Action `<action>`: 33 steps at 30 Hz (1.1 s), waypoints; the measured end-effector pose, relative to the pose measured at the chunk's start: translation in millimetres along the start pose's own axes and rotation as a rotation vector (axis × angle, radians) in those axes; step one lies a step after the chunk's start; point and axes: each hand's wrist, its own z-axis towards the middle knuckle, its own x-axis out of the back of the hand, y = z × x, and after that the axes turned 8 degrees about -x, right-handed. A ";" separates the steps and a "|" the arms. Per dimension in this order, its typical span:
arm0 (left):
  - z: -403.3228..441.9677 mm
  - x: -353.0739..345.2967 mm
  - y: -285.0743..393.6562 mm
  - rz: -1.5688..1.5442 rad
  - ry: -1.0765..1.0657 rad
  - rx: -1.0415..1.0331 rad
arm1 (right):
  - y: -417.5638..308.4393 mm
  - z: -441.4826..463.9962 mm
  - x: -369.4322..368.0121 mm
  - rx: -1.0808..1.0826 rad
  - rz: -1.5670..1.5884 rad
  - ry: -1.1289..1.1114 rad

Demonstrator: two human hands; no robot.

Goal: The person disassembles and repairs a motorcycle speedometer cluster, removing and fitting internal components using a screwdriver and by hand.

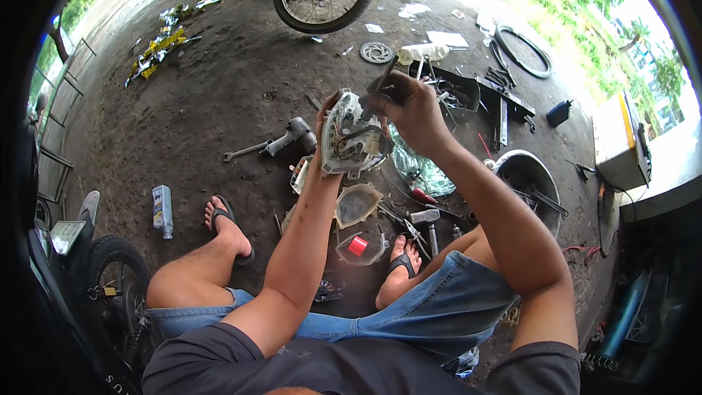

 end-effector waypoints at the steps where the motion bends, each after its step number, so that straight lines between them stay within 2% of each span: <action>1: -0.2 -0.3 0.0 0.000 -0.001 -0.001 | 0.2 0.0 -0.2 -0.003 0.003 0.005; 6: -2.1 -1.7 -1.7 -0.010 0.094 -0.026 | 0.4 -0.3 -3.8 0.041 0.057 0.042; 9: -2.5 -2.4 -2.0 -0.015 0.077 -0.027 | -0.9 0.2 1.4 -0.025 -0.005 -0.010; 15: -4.0 -5.3 -1.1 -0.028 0.017 0.002 | 0.4 0.6 2.0 0.011 -0.076 -0.026; 17: -4.3 -6.3 -1.6 -0.023 0.039 -0.006 | 7.2 2.3 1.9 0.142 -0.113 -0.024; 25: -4.7 -10.6 -1.0 -0.051 0.090 -0.012 | 3.7 0.0 -0.6 0.103 -0.167 -0.002; 28: -4.9 -6.5 -0.3 -0.023 0.011 -0.006 | 4.1 0.4 -1.7 0.125 -0.244 0.016; 31: -5.2 -7.4 -2.3 -0.023 0.040 -0.019 | 1.5 1.2 -0.7 0.125 -0.222 -0.005; 33: -5.8 -7.0 -4.9 -0.072 0.134 -0.069 | -0.7 1.1 1.2 0.116 -0.173 -0.037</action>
